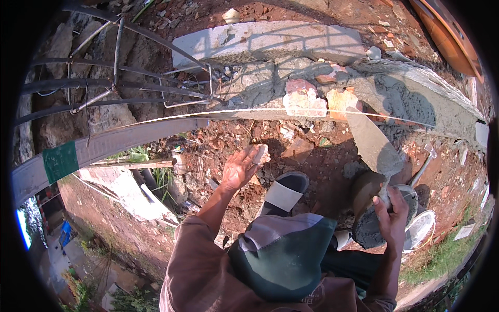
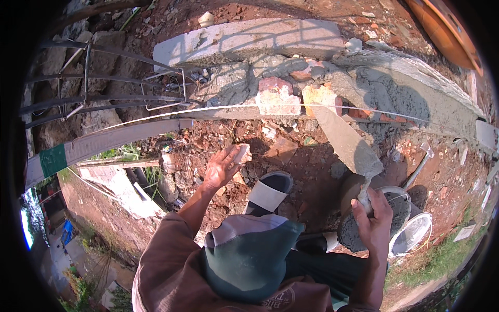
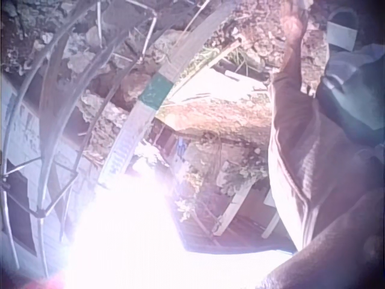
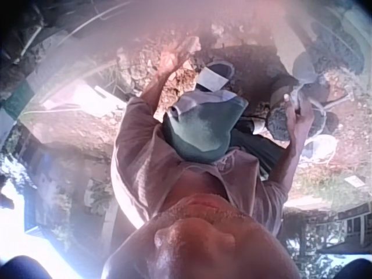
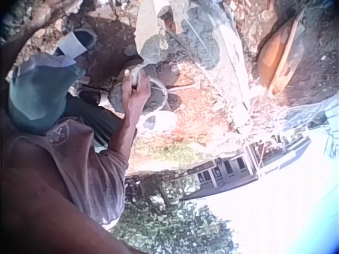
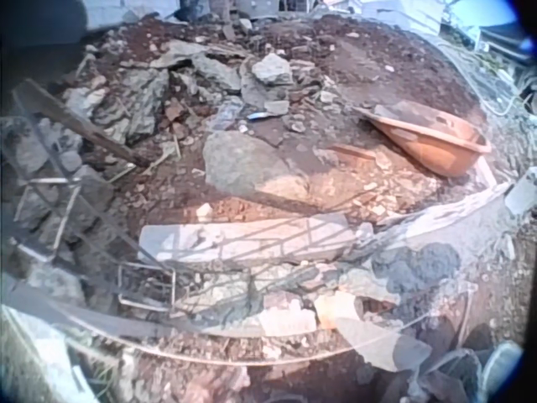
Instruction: The person scoops mortar from a bucket with a trowel and applies it to a low brick wall. They place bricks and stones into the mortar, align them along a guide string, and tap them into position. The person repeats this process, adding more mortar and units to extend the wall.
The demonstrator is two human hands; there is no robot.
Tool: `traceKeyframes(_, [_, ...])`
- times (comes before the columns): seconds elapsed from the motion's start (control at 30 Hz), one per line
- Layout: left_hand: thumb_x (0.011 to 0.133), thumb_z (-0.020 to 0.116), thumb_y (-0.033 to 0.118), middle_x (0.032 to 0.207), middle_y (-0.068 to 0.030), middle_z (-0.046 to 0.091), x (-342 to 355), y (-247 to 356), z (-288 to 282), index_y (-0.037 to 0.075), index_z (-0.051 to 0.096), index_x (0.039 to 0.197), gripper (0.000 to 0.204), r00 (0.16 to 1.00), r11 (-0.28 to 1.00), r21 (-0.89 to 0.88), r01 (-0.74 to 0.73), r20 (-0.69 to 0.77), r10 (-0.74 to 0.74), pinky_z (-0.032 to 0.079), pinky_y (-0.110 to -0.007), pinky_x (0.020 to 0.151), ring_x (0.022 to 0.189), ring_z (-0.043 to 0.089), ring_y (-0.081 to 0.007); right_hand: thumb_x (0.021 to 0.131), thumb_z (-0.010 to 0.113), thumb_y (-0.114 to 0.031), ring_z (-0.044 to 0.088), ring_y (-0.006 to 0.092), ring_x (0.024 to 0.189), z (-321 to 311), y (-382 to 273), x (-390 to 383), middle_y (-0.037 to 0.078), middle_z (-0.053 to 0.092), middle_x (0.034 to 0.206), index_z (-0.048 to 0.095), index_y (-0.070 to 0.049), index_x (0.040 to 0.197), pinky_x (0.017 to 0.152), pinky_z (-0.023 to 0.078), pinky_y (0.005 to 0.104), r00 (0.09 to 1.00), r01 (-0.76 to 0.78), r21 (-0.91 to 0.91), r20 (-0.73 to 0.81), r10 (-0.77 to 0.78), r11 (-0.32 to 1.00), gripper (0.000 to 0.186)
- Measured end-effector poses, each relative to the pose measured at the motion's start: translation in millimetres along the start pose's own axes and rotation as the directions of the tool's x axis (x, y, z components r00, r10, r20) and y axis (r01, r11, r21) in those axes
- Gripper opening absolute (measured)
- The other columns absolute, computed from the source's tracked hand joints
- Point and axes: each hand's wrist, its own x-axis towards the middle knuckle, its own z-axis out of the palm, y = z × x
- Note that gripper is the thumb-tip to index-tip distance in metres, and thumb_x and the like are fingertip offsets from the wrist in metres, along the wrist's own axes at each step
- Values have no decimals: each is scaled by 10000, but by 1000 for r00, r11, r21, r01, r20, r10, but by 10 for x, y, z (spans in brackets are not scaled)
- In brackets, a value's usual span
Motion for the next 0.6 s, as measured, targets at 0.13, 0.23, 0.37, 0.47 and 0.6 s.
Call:
traceKeyframes(0.13, [803,702,333,1310,-109,534,-45,45,16,160,525,1326,578,999,1000,-9,2,-51,-2,448,-414,918,1073,572,-311,834,650,-140,512,231,674,-7,-12,-7,118,531,779,600,11,1089,622,421,344,1000,-2,-11,3,2,1000,300])
traceKeyframes(0.23, [791,717,311,1319,-116,528,-13,76,-56,143,535,1310,575,997,998,-44,44,-59,-47,445,-420,915,1066,572,-312,833,653,-140,508,224,662,16,17,-4,116,531,775,599,15,1095,612,420,344,1000,16,-21,1,-16,1000,310])
traceKeyframes(0.37, [787,720,361,1312,-159,514,59,144,-185,64,529,1287,612,995,997,-12,75,-62,-76,426,-432,928,1092,542,-342,832,658,-139,504,225,653,22,30,-5,120,535,775,599,14,1095,606,418,343,1000,13,-5,5,-13,1000,310])
traceKeyframes(0.47, [782,710,457,1279,-202,499,285,332,-439,20,485,1300,714,965,995,-87,46,-255,-67,406,-452,938,1139,496,-367,832,660,-138,502,224,651,23,22,-8,120,537,780,601,5,1093,605,418,341,1000,13,-8,-16,-14,1000,303])
traceKeyframes(0.6, [806,719,316,1238,-235,512,1086,613,-989,-26,388,1340,715,844,992,-102,70,-524,-113,412,-456,958,1129,501,-390,829,662,-134,498,219,648,55,57,-3,112,529,777,604,-5,1094,607,416,336,999,51,-31,-9,-52,998,300])
